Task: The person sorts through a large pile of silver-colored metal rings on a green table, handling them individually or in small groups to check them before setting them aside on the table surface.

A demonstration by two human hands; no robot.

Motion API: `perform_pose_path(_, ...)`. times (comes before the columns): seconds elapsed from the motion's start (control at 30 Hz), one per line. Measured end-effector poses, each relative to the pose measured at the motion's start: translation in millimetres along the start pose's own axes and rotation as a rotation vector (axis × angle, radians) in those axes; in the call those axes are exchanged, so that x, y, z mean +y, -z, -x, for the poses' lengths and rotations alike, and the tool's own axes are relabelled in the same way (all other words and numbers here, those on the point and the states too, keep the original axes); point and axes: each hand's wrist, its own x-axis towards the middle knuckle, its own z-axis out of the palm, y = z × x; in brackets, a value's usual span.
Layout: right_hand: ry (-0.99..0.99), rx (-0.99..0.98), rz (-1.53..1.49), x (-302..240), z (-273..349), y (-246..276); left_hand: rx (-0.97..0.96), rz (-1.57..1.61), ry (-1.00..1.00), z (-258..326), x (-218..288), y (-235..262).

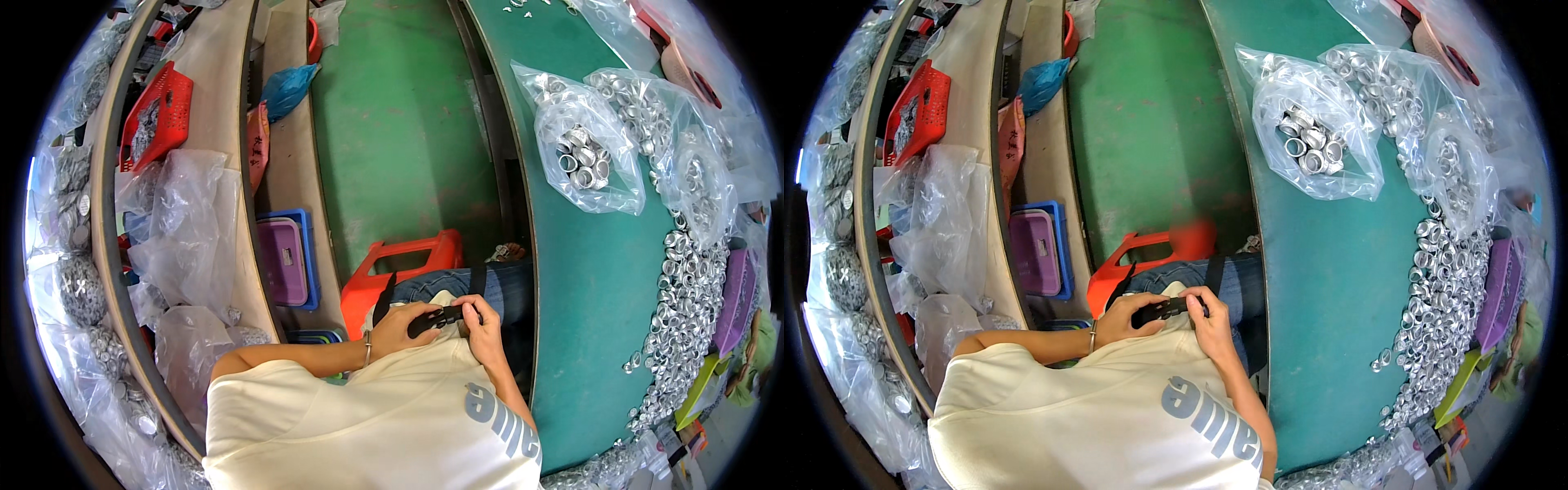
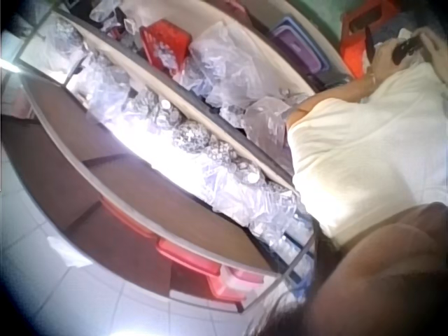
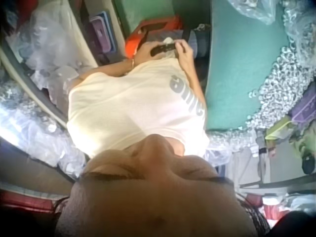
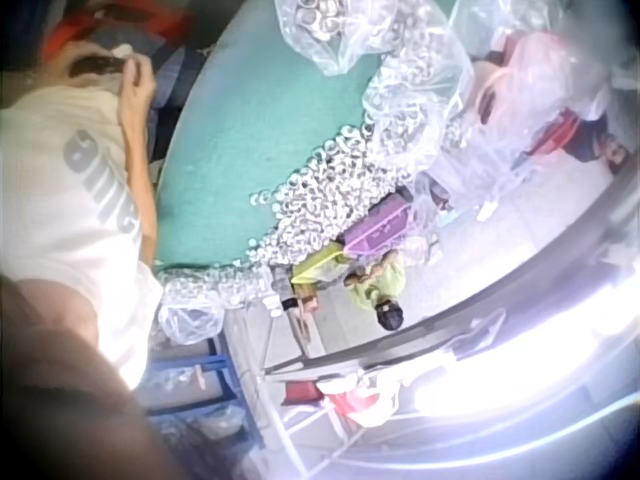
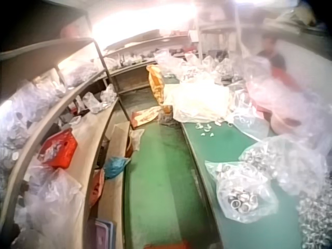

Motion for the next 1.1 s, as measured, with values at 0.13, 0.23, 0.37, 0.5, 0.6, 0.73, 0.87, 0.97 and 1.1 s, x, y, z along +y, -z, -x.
perform_pose_path(0.13,0.148,-0.009,0.150,-2.8,-1.4,1.3,-0.036,0.014,0.038,-1.5,5.3,2.7)
perform_pose_path(0.23,0.167,-0.041,0.209,-5.8,-0.8,1.9,-0.130,-0.048,0.053,-2.5,1.3,5.4)
perform_pose_path(0.37,0.181,-0.092,0.278,-12.7,0.2,-2.0,-0.158,0.049,0.092,-0.4,-9.1,4.0)
perform_pose_path(0.5,0.223,-0.102,0.330,-12.8,-0.2,-2.5,-0.156,0.176,0.129,-1.8,-5.6,6.3)
perform_pose_path(0.6,0.190,-0.135,0.322,-15.6,-1.4,-2.3,-0.071,0.291,0.135,-0.3,-5.9,5.5)
perform_pose_path(0.73,0.250,-0.155,0.404,-3.8,-4.7,-5.1,0.042,0.462,0.080,-0.1,-39.9,-8.3)
perform_pose_path(0.87,0.331,-0.220,0.499,-7.7,-4.7,-5.4,0.046,0.513,0.101,-2.9,-36.9,-6.6)
perform_pose_path(0.97,0.321,-0.280,0.509,0.3,-11.5,-8.0,0.069,0.382,0.006,-5.5,-54.6,-5.9)
perform_pose_path(1.1,0.302,-0.357,0.566,6.1,-19.8,-11.4,0.048,0.148,0.039,-7.5,-22.4,9.1)
